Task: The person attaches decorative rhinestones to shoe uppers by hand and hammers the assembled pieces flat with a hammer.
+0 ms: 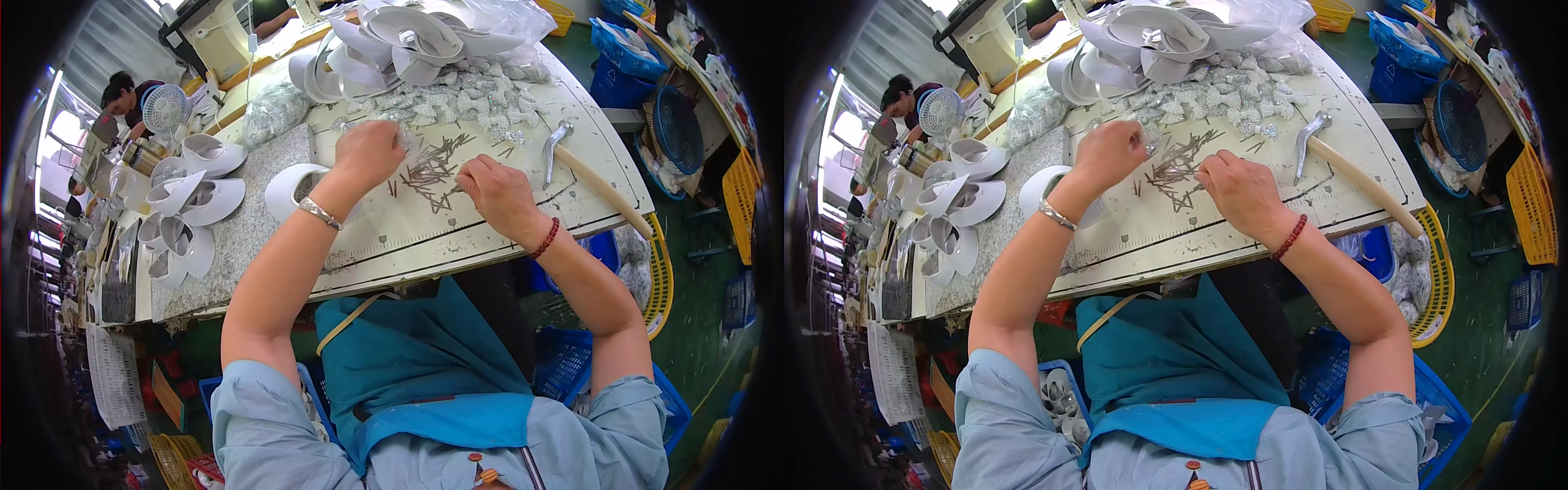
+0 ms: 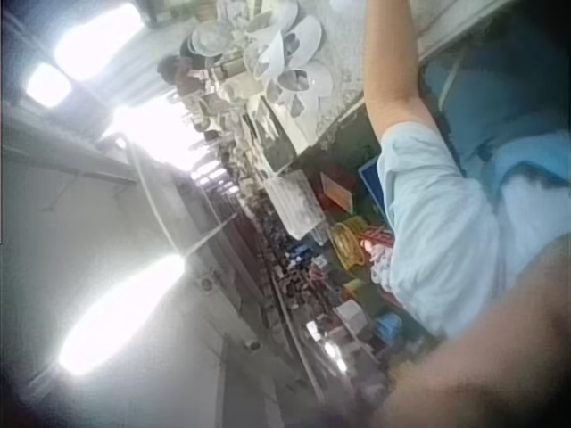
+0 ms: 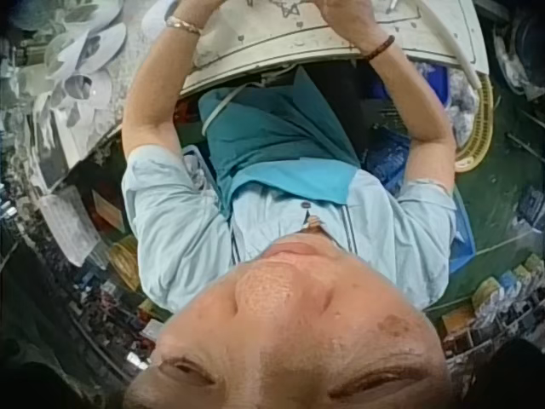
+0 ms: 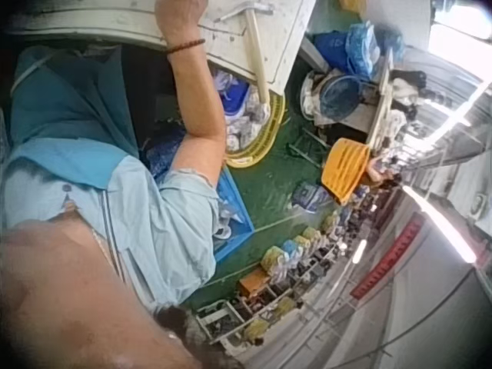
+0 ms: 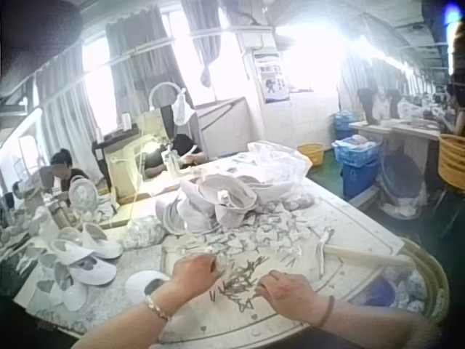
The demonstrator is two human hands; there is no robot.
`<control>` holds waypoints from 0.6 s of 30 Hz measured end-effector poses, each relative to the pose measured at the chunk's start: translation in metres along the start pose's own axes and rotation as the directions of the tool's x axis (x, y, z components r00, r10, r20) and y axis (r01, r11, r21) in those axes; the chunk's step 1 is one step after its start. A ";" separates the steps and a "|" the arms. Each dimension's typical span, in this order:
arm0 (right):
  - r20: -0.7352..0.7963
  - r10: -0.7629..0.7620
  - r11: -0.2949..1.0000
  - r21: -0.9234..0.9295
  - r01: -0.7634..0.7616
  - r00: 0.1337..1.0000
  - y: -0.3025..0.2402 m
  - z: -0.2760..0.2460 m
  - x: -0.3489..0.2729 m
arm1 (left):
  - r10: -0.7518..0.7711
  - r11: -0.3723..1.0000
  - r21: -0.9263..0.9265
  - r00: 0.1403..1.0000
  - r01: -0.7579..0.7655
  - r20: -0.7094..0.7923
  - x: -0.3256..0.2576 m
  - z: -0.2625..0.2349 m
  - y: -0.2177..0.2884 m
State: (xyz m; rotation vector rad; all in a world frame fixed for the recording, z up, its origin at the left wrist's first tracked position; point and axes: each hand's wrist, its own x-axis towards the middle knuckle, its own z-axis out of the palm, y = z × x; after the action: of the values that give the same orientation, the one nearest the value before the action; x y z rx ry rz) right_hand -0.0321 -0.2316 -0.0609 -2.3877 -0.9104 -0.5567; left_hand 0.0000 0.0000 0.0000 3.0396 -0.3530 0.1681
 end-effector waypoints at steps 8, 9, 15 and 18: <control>0.016 0.172 0.956 0.239 -0.171 0.985 0.001 -0.008 -0.002 | -0.246 0.324 -0.935 0.967 0.146 0.065 -0.023 -0.017 0.012; 0.013 0.169 0.956 0.239 -0.167 0.985 0.003 -0.007 -0.001 | -0.247 0.327 -0.934 0.967 0.142 0.061 -0.029 -0.017 0.015; 0.093 0.269 0.788 0.551 -0.274 0.959 0.002 -0.018 0.000 | -0.154 -0.274 -0.951 0.970 0.140 0.187 -0.068 -0.008 0.031; 0.177 0.330 0.560 0.754 -0.343 0.927 -0.003 -0.028 0.000 | -0.123 -0.374 -0.917 0.973 0.134 0.193 -0.081 -0.002 0.037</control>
State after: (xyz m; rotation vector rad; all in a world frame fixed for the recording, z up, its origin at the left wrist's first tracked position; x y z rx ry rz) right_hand -0.0397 -0.2462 -0.0382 -1.6688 -0.4981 0.0426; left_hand -0.0870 -0.0180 -0.0052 1.1330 0.0099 -0.1511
